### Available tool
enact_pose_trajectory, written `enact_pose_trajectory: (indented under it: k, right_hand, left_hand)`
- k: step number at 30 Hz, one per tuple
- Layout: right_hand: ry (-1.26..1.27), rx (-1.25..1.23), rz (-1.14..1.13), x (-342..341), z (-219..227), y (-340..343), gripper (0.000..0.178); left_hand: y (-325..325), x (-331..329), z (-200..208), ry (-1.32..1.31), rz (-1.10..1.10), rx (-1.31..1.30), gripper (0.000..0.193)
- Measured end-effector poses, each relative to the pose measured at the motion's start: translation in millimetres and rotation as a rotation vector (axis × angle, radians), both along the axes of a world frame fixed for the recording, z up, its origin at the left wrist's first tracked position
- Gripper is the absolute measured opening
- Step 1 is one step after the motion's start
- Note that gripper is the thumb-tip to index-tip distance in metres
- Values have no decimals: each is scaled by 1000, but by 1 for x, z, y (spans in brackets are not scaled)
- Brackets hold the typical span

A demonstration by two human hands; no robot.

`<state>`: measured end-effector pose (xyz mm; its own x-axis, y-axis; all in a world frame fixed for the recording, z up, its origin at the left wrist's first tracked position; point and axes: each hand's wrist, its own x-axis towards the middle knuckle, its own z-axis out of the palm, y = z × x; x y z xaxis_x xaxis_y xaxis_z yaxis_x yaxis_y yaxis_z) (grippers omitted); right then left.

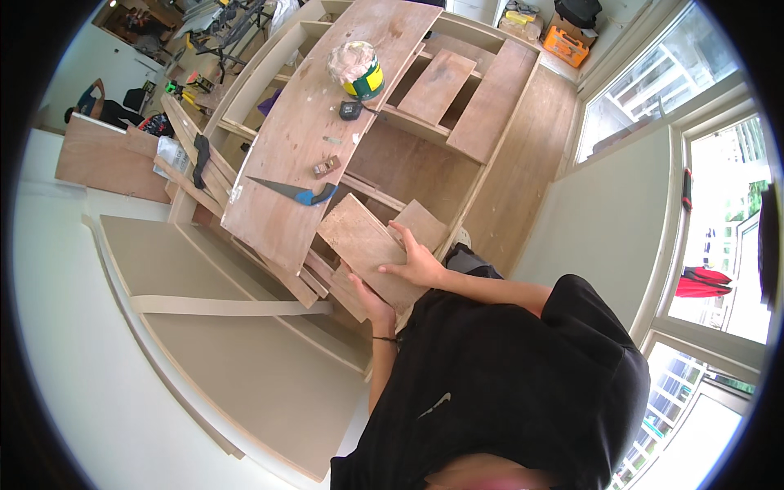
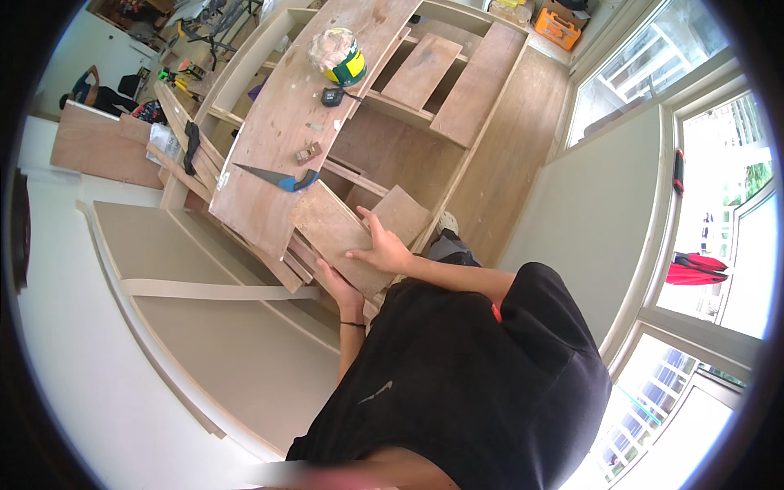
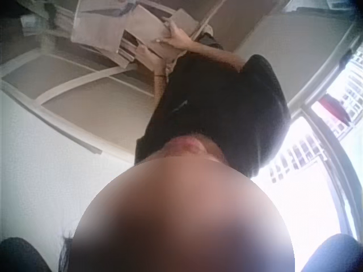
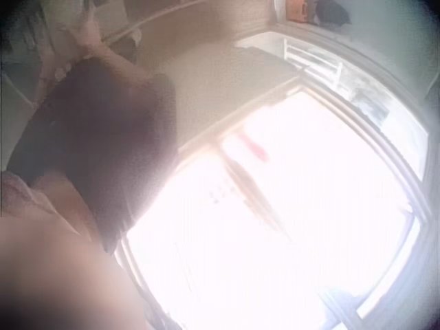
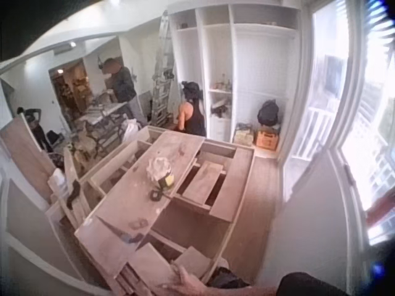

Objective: The person assembles wooden furniture by fitting wooden panels into a cabinet frame. They use a hammer to secure the panels and adjust their positions to ensure a proper fit.

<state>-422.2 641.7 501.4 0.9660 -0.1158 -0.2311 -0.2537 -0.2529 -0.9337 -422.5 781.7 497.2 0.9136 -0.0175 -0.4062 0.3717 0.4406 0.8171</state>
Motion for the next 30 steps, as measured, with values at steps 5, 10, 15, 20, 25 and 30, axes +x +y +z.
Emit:
enact_pose_trajectory:
  k: [5, 10, 15, 20, 25, 30]
  right_hand:
    - [-30, 37, 54, 11, 11, -30, 89]
    - [-40, 33, 46, 21, 14, -59, 90]
    - [-43, 71, 18, 27, 13, -83, 90]
    - [-83, 68, 136, 36, 8, -100, 93]
    - [-101, 78, 311, 43, 9, -100, 92]
    - [-143, 138, 395, 43, 22, -86, 87]
  left_hand:
    - [-21, 18, 7, 111, -60, -86, 76]
    - [-52, 25, 18, 99, 4, -171, 74]
    - [-68, 40, 12, 84, -75, -50, 74]
    - [-70, 39, -4, 80, -51, -64, 72]
    - [-73, 26, -11, 84, 100, -102, 70]
    - [-74, 16, 6, 37, 215, -46, 70]
